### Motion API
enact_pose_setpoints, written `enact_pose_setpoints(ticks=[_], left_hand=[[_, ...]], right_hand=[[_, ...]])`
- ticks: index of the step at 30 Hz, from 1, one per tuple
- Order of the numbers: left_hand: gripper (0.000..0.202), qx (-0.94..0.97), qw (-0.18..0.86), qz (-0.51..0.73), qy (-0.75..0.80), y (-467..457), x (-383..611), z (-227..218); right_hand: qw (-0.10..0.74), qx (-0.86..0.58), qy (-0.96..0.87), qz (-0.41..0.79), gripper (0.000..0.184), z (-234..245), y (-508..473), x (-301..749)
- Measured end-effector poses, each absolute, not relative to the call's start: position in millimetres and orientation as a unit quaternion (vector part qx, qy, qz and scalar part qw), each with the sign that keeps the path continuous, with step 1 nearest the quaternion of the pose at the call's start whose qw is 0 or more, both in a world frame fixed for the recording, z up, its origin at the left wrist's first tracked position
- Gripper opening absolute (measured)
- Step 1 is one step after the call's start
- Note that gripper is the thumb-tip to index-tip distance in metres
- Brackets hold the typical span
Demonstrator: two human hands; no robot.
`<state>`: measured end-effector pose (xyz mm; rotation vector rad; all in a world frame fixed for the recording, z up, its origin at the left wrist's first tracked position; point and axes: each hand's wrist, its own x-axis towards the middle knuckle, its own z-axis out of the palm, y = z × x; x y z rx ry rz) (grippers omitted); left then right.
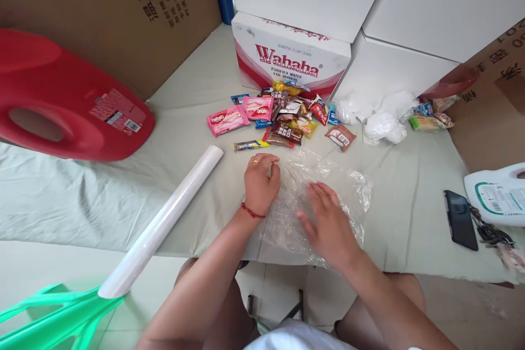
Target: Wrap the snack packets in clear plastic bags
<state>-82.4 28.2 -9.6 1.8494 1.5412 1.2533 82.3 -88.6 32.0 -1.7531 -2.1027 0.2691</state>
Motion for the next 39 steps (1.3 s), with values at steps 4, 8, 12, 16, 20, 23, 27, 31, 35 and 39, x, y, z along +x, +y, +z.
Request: enact_pose_setpoints(ticks=[4,8,12,16,20,23,27,31,35,39], left_hand=[[0.022,0.635,0.287,0.485,0.528,32.6,-90.0,4.1],[0.028,0.699,0.336,0.423,0.469,25.2,-86.2,4.9],[0.045,0.742,0.352,0.332,0.463,22.4,-77.4,-9.9],[0.053,0.778,0.310,0.289,0.463,29.6,-70.9,-22.6],[0.040,0.829,0.214,0.227,0.465,30.0,-65.7,-26.6],[0.039,0.851,0.163,0.183,0.464,22.9,-62.9,-26.7],[0.042,0.853,0.149,0.166,0.472,12.3,-62.8,-26.5],[0.044,0.843,0.144,0.170,0.490,6.5,-65.3,-25.4],[0.045,0.841,0.156,0.153,0.495,3.9,-66.5,-25.3],[0.046,0.840,0.165,0.154,0.493,0.1,-66.4,-25.8]], right_hand=[[0.122,-0.590,-0.790,0.115,0.071,-9.0,-71.2,38.1],[0.104,-0.478,-0.856,0.166,0.065,-25.3,-73.6,25.3],[0.091,-0.406,-0.882,0.220,0.055,-12.3,-81.9,41.5],[0.119,-0.466,-0.839,0.254,0.041,15.5,-76.7,75.0],[0.223,-0.595,-0.759,0.142,0.036,33.1,-20.6,101.8],[0.238,-0.600,-0.756,0.108,0.033,28.2,50.3,106.9],[0.148,-0.571,-0.802,0.090,0.043,13.1,130.6,102.9],[0.073,-0.558,-0.820,0.107,0.054,9.6,160.4,105.9],[0.102,-0.587,-0.790,0.147,0.050,16.7,155.2,116.2],[0.181,-0.647,-0.716,0.189,0.050,22.6,142.8,136.4]])
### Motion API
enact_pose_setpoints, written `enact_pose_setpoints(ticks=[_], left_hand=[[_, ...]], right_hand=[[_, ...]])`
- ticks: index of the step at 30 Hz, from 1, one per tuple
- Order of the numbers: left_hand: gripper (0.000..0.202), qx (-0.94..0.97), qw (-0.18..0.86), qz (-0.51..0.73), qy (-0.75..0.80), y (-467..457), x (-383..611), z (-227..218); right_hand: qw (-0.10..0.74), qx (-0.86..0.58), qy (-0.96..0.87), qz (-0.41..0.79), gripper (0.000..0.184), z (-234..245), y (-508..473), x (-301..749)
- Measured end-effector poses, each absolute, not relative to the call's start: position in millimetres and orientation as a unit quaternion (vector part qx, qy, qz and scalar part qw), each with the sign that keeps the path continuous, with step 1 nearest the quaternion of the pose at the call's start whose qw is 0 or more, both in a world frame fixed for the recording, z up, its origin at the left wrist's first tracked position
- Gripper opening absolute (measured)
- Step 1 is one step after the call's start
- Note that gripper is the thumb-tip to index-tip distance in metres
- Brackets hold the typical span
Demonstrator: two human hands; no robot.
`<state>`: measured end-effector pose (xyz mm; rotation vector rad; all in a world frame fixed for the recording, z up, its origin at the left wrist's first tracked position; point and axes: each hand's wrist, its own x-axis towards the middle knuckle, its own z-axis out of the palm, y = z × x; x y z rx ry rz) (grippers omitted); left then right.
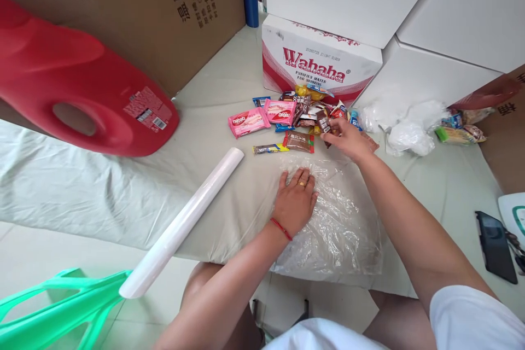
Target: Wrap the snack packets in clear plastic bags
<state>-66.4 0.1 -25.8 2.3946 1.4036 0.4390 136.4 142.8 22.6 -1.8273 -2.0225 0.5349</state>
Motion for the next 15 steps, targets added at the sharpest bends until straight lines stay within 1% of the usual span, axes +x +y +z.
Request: enact_pose_setpoints(ticks=[2,4,8,10,12,14,15], left_hand=[[0.046,0.841,0.168,0.157,0.490,-1.8,-66.6,-25.7],[0.047,0.842,0.170,0.156,0.489,-2.7,-67.3,-25.4],[0.047,0.837,0.179,0.162,0.492,-0.1,-70.4,-25.0],[0.046,0.832,0.190,0.175,0.490,2.5,-72.3,-25.3],[0.044,0.831,0.199,0.184,0.487,4.6,-73.7,-25.9],[0.043,0.834,0.197,0.182,0.483,5.8,-74.4,-26.5],[0.042,0.836,0.193,0.179,0.482,6.0,-74.5,-26.8]], right_hand=[[0.217,-0.675,-0.677,0.197,0.048,23.4,137.1,150.5],[0.226,-0.688,-0.662,0.194,0.047,25.2,130.6,163.5],[0.246,-0.656,-0.676,0.228,0.051,40.2,104.5,172.7],[0.282,-0.617,-0.665,0.313,0.055,50.7,82.0,168.9],[0.307,-0.577,-0.601,0.460,0.052,56.9,56.3,163.7],[0.292,-0.548,-0.505,0.600,0.052,55.0,33.4,160.3],[0.272,-0.544,-0.465,0.644,0.053,51.4,24.8,160.0]])
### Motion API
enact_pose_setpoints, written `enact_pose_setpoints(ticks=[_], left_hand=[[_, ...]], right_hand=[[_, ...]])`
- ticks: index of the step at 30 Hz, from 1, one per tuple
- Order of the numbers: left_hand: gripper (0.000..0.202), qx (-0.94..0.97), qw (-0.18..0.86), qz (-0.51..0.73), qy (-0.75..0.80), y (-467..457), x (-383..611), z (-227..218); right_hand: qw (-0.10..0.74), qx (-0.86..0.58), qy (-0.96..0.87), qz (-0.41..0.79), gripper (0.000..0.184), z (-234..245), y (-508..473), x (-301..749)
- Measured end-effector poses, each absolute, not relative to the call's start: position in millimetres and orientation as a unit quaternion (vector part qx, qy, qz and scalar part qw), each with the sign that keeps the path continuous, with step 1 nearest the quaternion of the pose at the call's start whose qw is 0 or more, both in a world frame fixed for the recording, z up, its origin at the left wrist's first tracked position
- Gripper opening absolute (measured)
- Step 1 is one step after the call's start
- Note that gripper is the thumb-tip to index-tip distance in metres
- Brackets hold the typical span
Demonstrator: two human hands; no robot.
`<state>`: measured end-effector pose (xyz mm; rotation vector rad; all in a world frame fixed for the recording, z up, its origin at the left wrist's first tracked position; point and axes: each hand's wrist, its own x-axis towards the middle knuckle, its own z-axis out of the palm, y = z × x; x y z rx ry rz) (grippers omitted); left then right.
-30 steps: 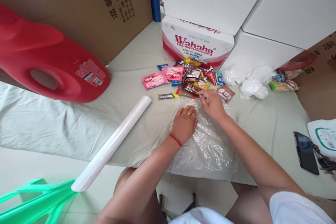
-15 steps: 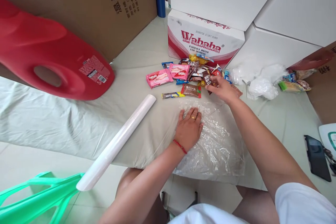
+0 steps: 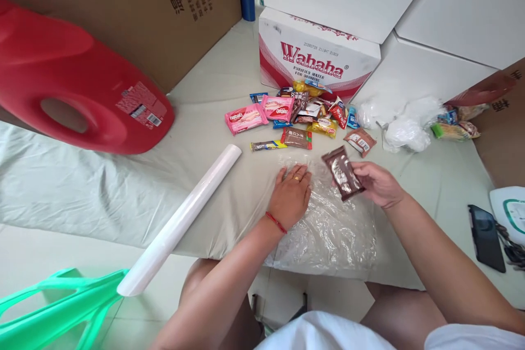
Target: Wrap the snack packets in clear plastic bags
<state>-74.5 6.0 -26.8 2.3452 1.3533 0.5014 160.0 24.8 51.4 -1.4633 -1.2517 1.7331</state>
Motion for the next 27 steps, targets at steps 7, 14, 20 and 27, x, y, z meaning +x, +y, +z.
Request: enact_pose_setpoints(ticks=[7,14,20,27], left_hand=[[0.056,0.847,0.190,0.147,0.475,10.1,-79.3,-28.7],[0.062,0.842,0.209,0.141,0.477,16.0,-82.9,-29.8],[0.062,0.847,0.197,0.138,0.474,13.3,-81.6,-30.3],[0.064,0.836,0.219,0.149,0.480,16.3,-82.7,-28.3]], right_hand=[[0.083,-0.512,-0.563,0.643,0.054,26.9,21.9,168.0],[0.047,-0.573,-0.780,0.247,0.037,32.8,1.1,144.9],[-0.016,-0.542,-0.817,0.196,0.056,29.4,-19.4,134.6],[0.023,-0.574,-0.789,0.216,0.052,21.8,-32.2,133.9]])
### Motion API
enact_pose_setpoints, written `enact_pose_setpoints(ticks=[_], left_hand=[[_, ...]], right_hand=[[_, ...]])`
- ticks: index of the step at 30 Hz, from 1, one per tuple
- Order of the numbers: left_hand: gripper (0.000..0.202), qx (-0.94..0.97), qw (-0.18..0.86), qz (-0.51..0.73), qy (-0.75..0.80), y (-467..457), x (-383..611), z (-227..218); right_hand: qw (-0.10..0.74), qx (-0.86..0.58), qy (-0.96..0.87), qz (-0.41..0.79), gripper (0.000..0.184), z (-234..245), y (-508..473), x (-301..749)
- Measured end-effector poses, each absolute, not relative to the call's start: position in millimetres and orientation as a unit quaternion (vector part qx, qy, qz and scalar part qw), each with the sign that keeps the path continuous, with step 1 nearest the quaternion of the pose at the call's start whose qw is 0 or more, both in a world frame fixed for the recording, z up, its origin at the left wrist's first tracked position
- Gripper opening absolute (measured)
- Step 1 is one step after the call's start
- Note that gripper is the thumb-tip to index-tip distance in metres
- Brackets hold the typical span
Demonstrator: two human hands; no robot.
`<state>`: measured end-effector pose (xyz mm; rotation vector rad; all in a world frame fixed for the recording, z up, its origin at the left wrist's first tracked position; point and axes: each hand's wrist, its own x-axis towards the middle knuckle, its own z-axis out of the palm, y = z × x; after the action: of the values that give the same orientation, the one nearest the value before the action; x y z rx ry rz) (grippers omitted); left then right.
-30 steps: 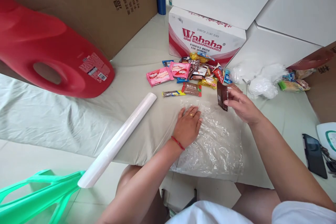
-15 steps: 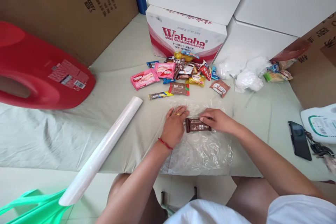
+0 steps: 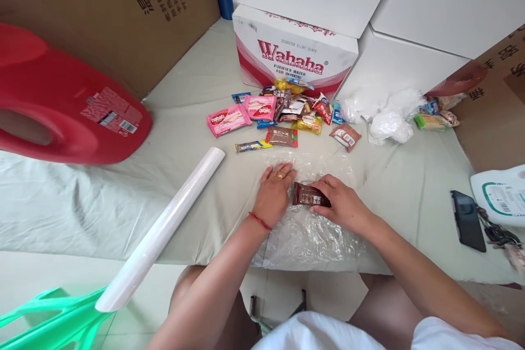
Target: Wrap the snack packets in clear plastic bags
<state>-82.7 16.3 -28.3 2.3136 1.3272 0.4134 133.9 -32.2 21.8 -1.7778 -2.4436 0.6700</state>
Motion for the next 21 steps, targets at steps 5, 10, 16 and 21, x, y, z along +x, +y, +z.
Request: enact_pose_setpoints(ticks=[5,10,16,21], left_hand=[[0.065,0.830,0.242,0.151,0.479,19.4,-85.1,-26.9],[0.061,0.834,0.221,0.135,0.488,18.2,-83.2,-26.1],[0.056,0.843,0.200,0.123,0.484,21.0,-80.2,-24.3],[0.055,0.841,0.207,0.130,0.484,22.5,-80.4,-23.8]], right_hand=[[0.032,-0.562,-0.792,0.237,0.050,38.0,-15.0,128.8],[0.052,-0.578,-0.795,0.178,0.032,52.2,59.4,101.9],[0.029,-0.544,-0.835,0.081,0.039,25.8,137.5,63.4],[0.126,-0.555,-0.815,0.108,0.034,41.1,131.8,84.3]])
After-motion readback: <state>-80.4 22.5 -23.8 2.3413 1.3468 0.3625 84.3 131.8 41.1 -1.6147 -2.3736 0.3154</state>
